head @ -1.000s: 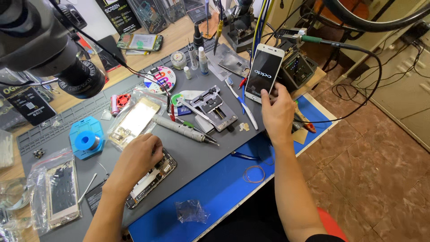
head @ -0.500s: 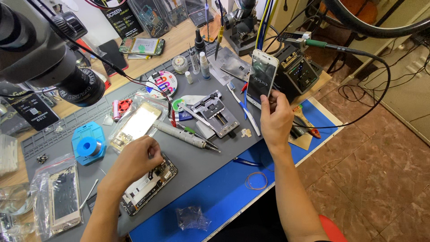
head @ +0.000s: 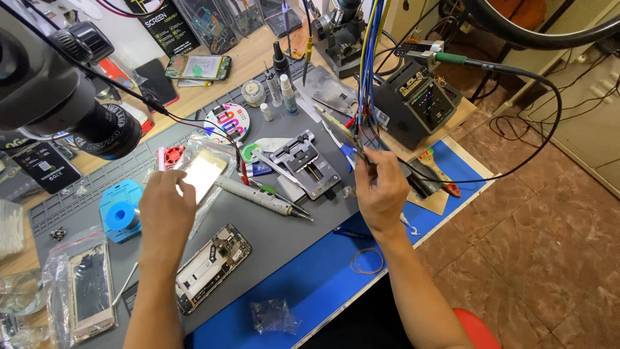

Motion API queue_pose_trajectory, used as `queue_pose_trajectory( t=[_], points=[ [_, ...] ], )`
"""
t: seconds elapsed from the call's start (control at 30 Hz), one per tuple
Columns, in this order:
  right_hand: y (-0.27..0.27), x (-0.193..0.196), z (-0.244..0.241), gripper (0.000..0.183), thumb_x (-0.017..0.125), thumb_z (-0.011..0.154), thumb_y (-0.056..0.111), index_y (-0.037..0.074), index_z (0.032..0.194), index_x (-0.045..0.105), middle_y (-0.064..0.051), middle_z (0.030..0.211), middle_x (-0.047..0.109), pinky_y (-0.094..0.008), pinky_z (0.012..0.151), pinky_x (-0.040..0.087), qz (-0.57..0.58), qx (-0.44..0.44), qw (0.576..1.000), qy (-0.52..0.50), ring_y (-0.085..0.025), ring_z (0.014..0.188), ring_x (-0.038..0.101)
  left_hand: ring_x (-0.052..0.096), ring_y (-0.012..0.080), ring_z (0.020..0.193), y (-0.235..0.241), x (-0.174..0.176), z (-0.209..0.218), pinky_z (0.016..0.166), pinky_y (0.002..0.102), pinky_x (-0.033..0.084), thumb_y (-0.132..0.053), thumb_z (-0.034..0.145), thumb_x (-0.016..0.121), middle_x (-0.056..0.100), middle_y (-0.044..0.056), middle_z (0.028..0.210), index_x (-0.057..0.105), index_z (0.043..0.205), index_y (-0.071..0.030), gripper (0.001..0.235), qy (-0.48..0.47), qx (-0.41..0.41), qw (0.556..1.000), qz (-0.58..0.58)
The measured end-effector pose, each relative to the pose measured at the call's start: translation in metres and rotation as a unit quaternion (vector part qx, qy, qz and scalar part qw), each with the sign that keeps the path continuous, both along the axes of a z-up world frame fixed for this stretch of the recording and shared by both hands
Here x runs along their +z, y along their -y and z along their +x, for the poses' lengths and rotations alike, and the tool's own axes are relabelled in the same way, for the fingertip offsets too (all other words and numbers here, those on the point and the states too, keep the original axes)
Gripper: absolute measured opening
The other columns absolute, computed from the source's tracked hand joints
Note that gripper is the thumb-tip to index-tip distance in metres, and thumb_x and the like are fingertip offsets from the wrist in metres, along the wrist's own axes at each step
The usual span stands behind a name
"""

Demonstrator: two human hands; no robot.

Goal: The person works on a disassembled smartphone at a cluttered workbench. They use a hot air gun to heat the motherboard and battery area, then remove the battery and place it in a plastic bag. The person continues to use the hot air gun on the motherboard and removes a small component with their fingers.

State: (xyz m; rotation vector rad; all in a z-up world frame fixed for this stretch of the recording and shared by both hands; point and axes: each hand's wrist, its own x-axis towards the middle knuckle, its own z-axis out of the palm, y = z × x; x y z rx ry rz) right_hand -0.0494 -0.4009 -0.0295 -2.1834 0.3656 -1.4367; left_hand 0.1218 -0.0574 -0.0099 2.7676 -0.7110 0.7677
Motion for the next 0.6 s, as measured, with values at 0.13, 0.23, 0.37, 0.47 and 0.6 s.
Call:
queue_pose_trajectory(
  t=[0.13, 0.23, 0.37, 0.47, 0.6],
  points=[
    [-0.006, -0.008, 0.000, 0.010, 0.076, 0.100, 0.009, 0.006, 0.109, 0.074, -0.001, 0.080, 0.066, -0.029, 0.051, 0.053, -0.004, -0.004, 1.000, 0.008, -0.016, 0.056, 0.061, 0.071, 0.0287, 0.075, 0.075, 0.066, -0.064, 0.066, 0.040, 0.056, -0.014, 0.090, 0.074, 0.077, 0.016, 0.102, 0.075, 0.122, -0.007, 0.033, -0.291, -0.088, 0.928, -0.216],
    [-0.012, -0.008, 0.001, 0.010, 0.076, 0.100, 0.009, 0.007, 0.110, 0.075, -0.001, 0.081, 0.066, -0.029, 0.050, 0.051, -0.026, -0.009, 0.999, 0.017, -0.016, 0.057, 0.062, 0.076, 0.0399, 0.092, 0.126, 0.073, -0.085, 0.079, 0.045, 0.064, -0.005, 0.084, 0.080, 0.061, 0.037, 0.136, 0.037, 0.152, 0.011, 0.082, -0.407, -0.298, 0.795, -0.337],
    [-0.012, -0.005, 0.001, 0.008, 0.081, 0.098, 0.013, 0.010, 0.104, 0.076, 0.001, 0.083, 0.067, -0.029, 0.049, 0.051, -0.058, -0.020, 0.998, 0.020, -0.015, 0.057, 0.062, 0.072, 0.0363, 0.107, 0.187, 0.048, -0.083, 0.085, 0.038, 0.065, -0.007, 0.080, 0.091, 0.042, 0.032, 0.155, 0.018, 0.161, 0.007, 0.110, -0.423, -0.370, 0.696, -0.447],
    [-0.008, 0.002, 0.000, 0.009, 0.082, 0.097, 0.013, 0.011, 0.103, 0.076, 0.002, 0.086, 0.069, -0.030, 0.051, 0.052, -0.086, -0.028, 0.996, 0.017, -0.015, 0.059, 0.062, 0.072, 0.0305, 0.104, 0.207, 0.042, -0.075, 0.082, 0.035, 0.066, -0.004, 0.080, 0.092, 0.049, 0.022, 0.150, 0.027, 0.159, 0.001, 0.102, -0.414, -0.374, 0.661, -0.502],
    [-0.002, 0.016, -0.007, 0.014, 0.081, 0.097, 0.020, 0.012, 0.108, 0.078, 0.000, 0.096, 0.075, -0.033, 0.059, 0.057, -0.056, 0.051, 0.997, 0.006, -0.020, 0.070, 0.070, 0.068, 0.0279, 0.109, 0.207, 0.039, -0.063, 0.089, 0.039, 0.066, 0.005, 0.080, 0.087, 0.056, 0.014, 0.148, 0.040, 0.154, -0.005, 0.088, -0.414, -0.378, 0.657, -0.505]
  ],
)
